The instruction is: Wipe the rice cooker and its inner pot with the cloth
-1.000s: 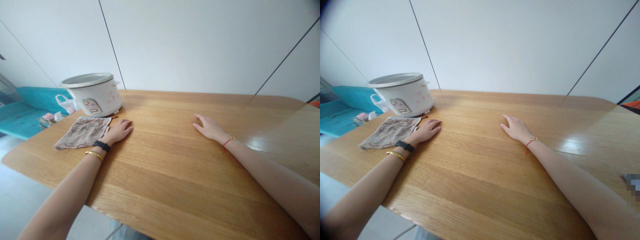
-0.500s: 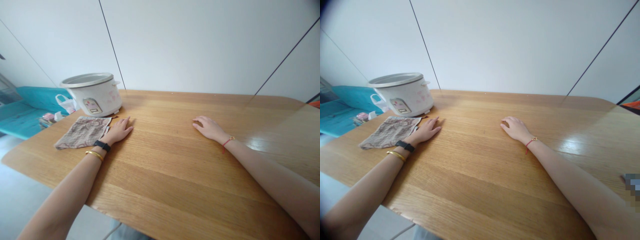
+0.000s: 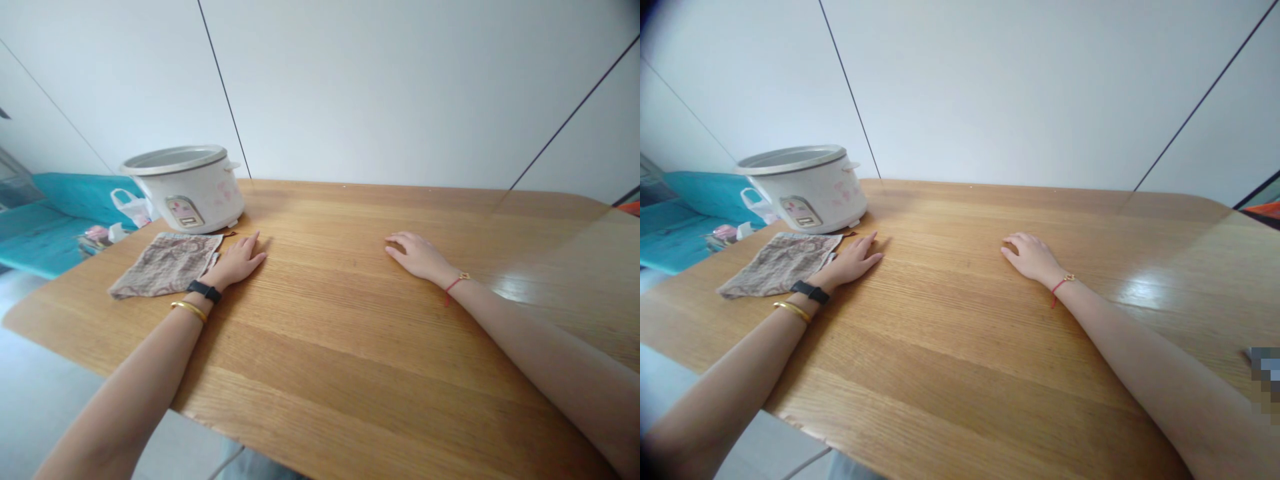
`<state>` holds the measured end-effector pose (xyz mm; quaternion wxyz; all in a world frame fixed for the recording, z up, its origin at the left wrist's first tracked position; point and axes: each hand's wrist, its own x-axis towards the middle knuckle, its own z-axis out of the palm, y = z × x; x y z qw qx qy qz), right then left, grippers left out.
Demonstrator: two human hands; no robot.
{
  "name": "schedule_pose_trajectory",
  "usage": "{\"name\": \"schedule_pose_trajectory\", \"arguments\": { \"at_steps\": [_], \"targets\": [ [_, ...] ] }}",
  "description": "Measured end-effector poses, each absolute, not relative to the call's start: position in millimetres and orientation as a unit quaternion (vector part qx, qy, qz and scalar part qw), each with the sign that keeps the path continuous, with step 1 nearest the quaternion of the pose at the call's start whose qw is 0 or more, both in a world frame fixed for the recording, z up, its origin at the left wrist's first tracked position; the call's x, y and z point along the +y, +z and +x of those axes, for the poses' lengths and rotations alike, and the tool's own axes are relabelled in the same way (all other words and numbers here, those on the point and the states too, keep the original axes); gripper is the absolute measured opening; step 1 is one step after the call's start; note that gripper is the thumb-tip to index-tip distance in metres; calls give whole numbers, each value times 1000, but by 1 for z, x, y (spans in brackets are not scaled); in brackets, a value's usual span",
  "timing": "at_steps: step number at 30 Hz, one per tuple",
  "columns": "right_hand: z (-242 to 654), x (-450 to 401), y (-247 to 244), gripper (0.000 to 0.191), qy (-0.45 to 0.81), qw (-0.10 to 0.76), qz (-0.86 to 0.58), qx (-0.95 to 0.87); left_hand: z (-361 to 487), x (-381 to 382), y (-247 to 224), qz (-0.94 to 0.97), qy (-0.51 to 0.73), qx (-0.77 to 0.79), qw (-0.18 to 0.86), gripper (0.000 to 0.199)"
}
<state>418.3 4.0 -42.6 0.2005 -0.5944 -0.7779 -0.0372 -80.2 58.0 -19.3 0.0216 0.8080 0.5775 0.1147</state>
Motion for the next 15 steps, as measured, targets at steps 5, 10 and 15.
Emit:
{"name": "schedule_pose_trajectory", "arguments": {
  "at_steps": [5,10,15],
  "targets": [
    [420,5,-43,41,-34,201,-592,-780,-80,58,-19,809,112,577,20,84],
    [418,4,-43,45,-39,204,-600,-773,-82,61,-19,821,109,560,21,73],
    [416,2,-42,54,-43,206,-606,-767,-83,63,-19,826,117,551,27,69]
  ]
}}
